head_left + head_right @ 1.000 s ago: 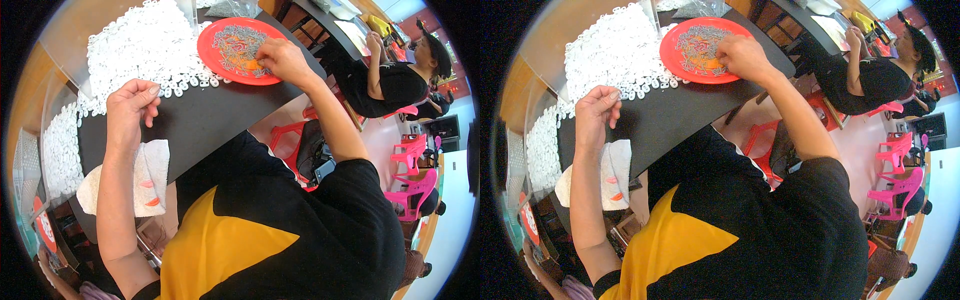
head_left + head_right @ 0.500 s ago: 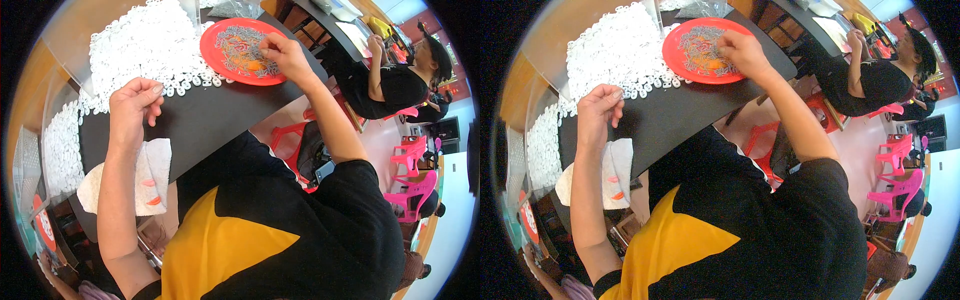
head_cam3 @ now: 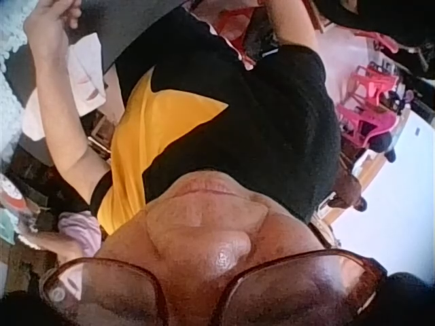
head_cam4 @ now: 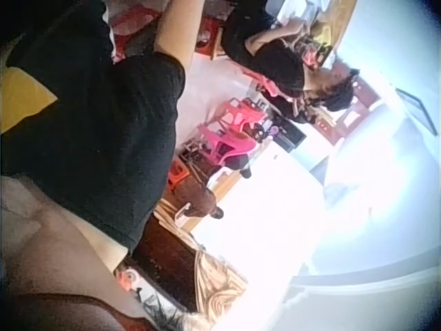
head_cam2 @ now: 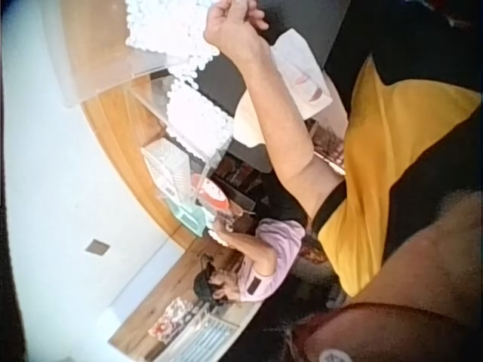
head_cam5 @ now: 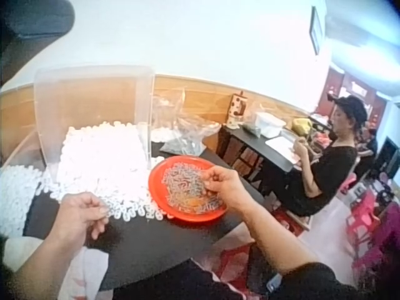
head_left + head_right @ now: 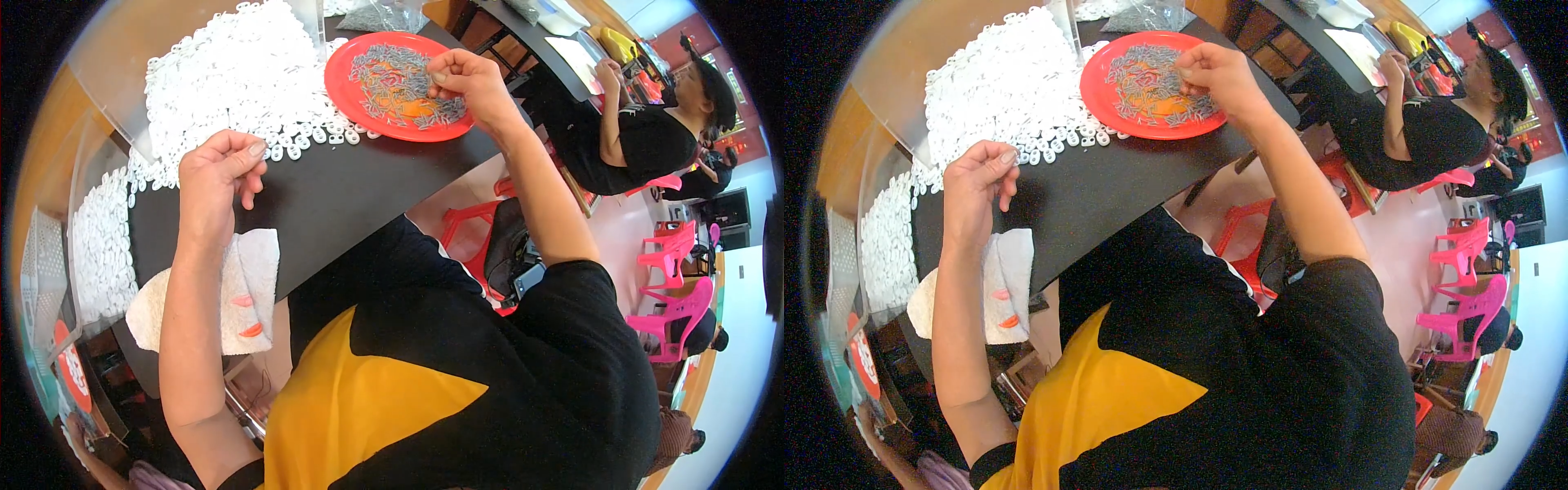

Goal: Manually inserting small metal pins into white plastic circular connectors at a workstation.

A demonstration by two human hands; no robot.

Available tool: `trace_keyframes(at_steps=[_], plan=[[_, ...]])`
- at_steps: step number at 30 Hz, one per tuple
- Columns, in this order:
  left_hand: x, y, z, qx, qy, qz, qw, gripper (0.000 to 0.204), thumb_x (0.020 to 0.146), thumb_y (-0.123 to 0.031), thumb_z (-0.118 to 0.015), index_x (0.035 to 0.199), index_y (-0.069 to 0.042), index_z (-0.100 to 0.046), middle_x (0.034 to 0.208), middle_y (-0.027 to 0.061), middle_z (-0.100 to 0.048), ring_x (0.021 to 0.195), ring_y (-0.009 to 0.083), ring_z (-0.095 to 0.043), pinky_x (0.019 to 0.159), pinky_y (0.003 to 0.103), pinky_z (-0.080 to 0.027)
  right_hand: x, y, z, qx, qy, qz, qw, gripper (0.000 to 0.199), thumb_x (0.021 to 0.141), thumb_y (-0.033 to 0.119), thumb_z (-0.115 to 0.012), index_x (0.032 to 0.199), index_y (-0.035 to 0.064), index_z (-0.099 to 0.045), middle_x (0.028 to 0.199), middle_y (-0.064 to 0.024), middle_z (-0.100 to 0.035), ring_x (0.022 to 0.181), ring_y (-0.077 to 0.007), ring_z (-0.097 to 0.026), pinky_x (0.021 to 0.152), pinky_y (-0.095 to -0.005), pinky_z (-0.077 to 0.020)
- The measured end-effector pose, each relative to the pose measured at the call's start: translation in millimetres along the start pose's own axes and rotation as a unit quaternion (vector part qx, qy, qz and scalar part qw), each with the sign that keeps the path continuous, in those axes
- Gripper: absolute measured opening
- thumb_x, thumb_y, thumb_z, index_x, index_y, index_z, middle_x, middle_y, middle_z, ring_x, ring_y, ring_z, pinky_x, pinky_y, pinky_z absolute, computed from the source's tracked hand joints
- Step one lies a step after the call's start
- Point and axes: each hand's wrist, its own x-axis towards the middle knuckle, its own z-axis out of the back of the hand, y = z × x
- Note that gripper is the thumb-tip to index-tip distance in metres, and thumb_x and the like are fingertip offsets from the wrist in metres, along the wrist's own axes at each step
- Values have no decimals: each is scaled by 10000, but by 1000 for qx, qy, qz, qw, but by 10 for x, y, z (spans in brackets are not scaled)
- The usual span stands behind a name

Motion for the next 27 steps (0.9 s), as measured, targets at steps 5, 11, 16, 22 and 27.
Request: trace_keyframes(at_steps=[5, 11, 16, 22, 27], plan=[[4, 10, 1, 3, -1, -2, 1000, 96, 857, -101, -660, 853, -6, -649, 683, 35, -605, 513, 76, -512, 421, 201, -375, 23, -49, 47, 1, 9, 9, 1000, 95, 888, 29, -593, 973, 15, -632, 824, -26, -628, 759, -112, -610, 700, -237, -473], [-1, 4, -5, 9, -6, -2, 1000, 90, 859, -96, -654, 859, -6, -652, 683, 36, -606, 515, 77, -513, 422, 201, -377, 37, -40, 10, -15, -18, -4, 1000, 83, 894, 24, -576, 964, 6, -618, 827, -36, -633, 763, -118, -614, 704, -228, -477], [3, 7, -4, 8, -6, -1, 1000, 89, 862, -93, -646, 859, -5, -653, 681, 35, -607, 513, 76, -511, 421, 200, -377, 50, -27, 9, 32, -8, -13, 999, 71, 898, 24, -563, 949, -5, -604, 827, -53, -632, 740, -129, -624, 674, -226, -485], [-9, -3, -6, 9, -6, 0, 1000, 84, 863, -85, -640, 864, -3, -655, 678, 35, -605, 511, 76, -512, 419, 201, -377, 51, 12, -2, 60, -13, -23, 998, 75, 894, 26, -550, 944, -8, -595, 829, -75, -631, 738, -145, -630, 655, -228, -485], [0, 7, 1, 8, -5, -2, 1000, 83, 863, -83, -638, 865, -2, -656, 676, 35, -605, 509, 75, -512, 419, 201, -378, 34, 67, -25, 105, -47, -56, 992, 84, 887, 41, -547, 930, -17, -591, 810, -103, -632, 707, -179, -638, 618, -244, -481]])
